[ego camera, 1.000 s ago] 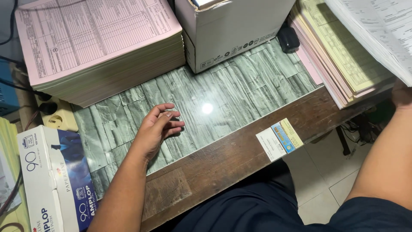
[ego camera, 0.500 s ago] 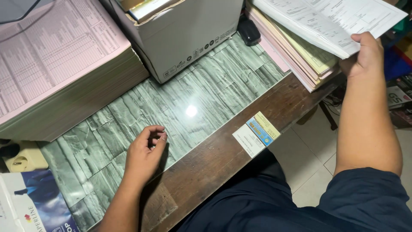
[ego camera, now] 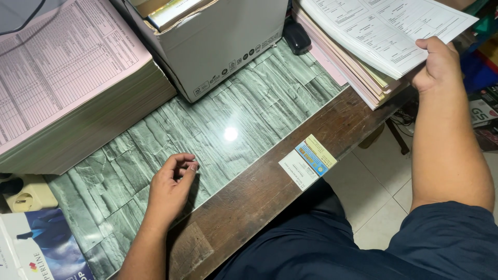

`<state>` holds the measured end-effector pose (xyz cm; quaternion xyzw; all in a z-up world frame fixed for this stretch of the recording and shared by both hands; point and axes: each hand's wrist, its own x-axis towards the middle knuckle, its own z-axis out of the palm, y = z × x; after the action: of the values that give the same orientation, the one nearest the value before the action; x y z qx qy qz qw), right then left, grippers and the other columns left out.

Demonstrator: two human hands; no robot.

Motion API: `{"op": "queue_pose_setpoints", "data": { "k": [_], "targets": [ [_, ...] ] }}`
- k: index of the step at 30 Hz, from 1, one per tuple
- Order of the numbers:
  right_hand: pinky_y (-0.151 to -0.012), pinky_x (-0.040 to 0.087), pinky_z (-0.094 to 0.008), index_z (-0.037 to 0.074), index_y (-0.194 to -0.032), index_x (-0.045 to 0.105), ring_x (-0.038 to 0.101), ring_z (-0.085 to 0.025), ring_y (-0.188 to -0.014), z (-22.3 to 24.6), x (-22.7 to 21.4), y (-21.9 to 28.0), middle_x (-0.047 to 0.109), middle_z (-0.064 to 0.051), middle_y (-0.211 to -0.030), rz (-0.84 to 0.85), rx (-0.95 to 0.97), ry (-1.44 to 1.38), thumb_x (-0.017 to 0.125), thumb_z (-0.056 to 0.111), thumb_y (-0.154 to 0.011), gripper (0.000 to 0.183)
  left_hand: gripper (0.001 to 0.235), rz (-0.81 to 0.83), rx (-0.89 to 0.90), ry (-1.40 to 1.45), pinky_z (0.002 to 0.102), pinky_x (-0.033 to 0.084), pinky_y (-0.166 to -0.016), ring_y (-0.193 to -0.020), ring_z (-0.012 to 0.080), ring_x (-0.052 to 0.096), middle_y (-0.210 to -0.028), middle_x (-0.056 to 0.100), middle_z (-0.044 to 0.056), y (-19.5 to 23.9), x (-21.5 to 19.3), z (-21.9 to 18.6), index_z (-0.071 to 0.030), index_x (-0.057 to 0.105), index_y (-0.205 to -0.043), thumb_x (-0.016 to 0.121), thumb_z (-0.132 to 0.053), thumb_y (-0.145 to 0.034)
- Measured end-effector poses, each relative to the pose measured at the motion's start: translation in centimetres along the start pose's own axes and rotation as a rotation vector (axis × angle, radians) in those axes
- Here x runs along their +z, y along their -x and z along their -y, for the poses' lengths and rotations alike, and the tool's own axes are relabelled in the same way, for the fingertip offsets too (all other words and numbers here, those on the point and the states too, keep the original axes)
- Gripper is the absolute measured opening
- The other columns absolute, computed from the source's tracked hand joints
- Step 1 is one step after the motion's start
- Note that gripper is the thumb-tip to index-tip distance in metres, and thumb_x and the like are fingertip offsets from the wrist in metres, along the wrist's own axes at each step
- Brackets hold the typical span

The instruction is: Checking printed documents and stuffing them into white envelopes

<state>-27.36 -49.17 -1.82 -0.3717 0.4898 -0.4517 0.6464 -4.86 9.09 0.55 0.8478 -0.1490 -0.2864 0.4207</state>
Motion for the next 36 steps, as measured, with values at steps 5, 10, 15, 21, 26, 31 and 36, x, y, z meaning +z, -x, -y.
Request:
{"op": "queue_pose_setpoints", "data": {
  "k": [5,10,15,21,26,31,36],
  "targets": [
    [-0.085,0.081,-0.046,0.008,-0.109,0.062,0.087,-0.031,-0.111,0.3,0.4,0.6,0.084,-0.016,-0.120,0.002,0.012,0.004,0.067,-0.006,-0.078,0.034,0.021,0.010,-0.008,-0.001,0.026,0.051,-0.082,-0.095,0.0064,0.068,-0.108,0.079,-0.002,0.2,-0.3,-0.2,-0.020,0.071,-0.113,0.062,-0.024,-0.095],
    [-0.087,0.079,-0.044,0.006,-0.113,0.075,0.088,-0.027,-0.107,0.6,-0.1,-0.7,0.088,-0.012,-0.116,0.026,-0.016,0.000,0.068,-0.007,-0.077,0.039,0.024,0.020,0.003,0.032,0.026,0.053,-0.087,-0.110,0.0081,0.073,-0.111,0.080,0.000,0.1,-0.3,0.2,-0.019,0.070,-0.114,0.056,-0.019,-0.094],
    [-0.080,0.080,-0.050,0.011,-0.112,0.068,0.090,-0.034,-0.108,1.5,-0.6,-1.3,0.087,-0.016,-0.119,0.001,-0.013,-0.038,0.070,-0.007,-0.076,0.041,0.021,0.039,-0.037,0.005,0.027,0.051,-0.078,-0.087,0.0058,0.065,-0.101,0.076,-0.006,0.5,-0.7,-0.6,-0.021,0.071,-0.114,0.063,-0.024,-0.096],
    [-0.085,0.084,-0.037,0.012,-0.122,0.072,0.089,-0.027,-0.116,1.1,-0.6,-1.1,0.086,-0.011,-0.126,0.047,-0.098,0.064,0.064,-0.006,-0.080,0.047,0.020,0.034,-0.005,0.022,0.025,0.048,-0.075,-0.079,0.0053,0.060,-0.093,0.072,-0.007,0.3,-0.7,-0.1,-0.020,0.072,-0.114,0.064,-0.025,-0.096],
    [-0.087,0.082,-0.037,0.011,-0.123,0.070,0.088,-0.025,-0.114,0.9,-0.3,-0.2,0.085,-0.011,-0.123,0.118,-0.125,0.100,0.063,-0.003,-0.081,0.044,0.020,0.035,-0.028,0.008,0.025,0.049,-0.072,-0.081,0.0058,0.061,-0.098,0.074,-0.006,0.2,-0.7,-0.3,-0.021,0.071,-0.113,0.064,-0.026,-0.096],
    [-0.092,0.081,-0.034,0.013,-0.114,0.064,0.087,-0.020,-0.118,4.2,2.3,5.7,0.085,-0.006,-0.121,0.099,0.005,0.213,0.063,0.015,-0.090,0.024,0.021,0.034,-0.015,0.008,0.029,0.052,-0.087,-0.106,0.0090,0.072,-0.113,0.080,-0.002,0.1,-0.7,-0.1,-0.021,0.070,-0.113,0.061,-0.025,-0.095],
    [-0.108,0.069,-0.046,0.014,-0.140,0.060,0.077,-0.025,-0.134,4.5,-1.2,3.0,0.078,-0.007,-0.144,0.287,0.091,0.119,0.072,0.039,-0.080,0.067,0.020,0.042,-0.015,0.021,0.027,0.052,-0.080,-0.100,0.0068,0.072,-0.109,0.080,-0.003,0.0,-0.8,0.1,-0.021,0.070,-0.113,0.062,-0.024,-0.096]
  ]
}}
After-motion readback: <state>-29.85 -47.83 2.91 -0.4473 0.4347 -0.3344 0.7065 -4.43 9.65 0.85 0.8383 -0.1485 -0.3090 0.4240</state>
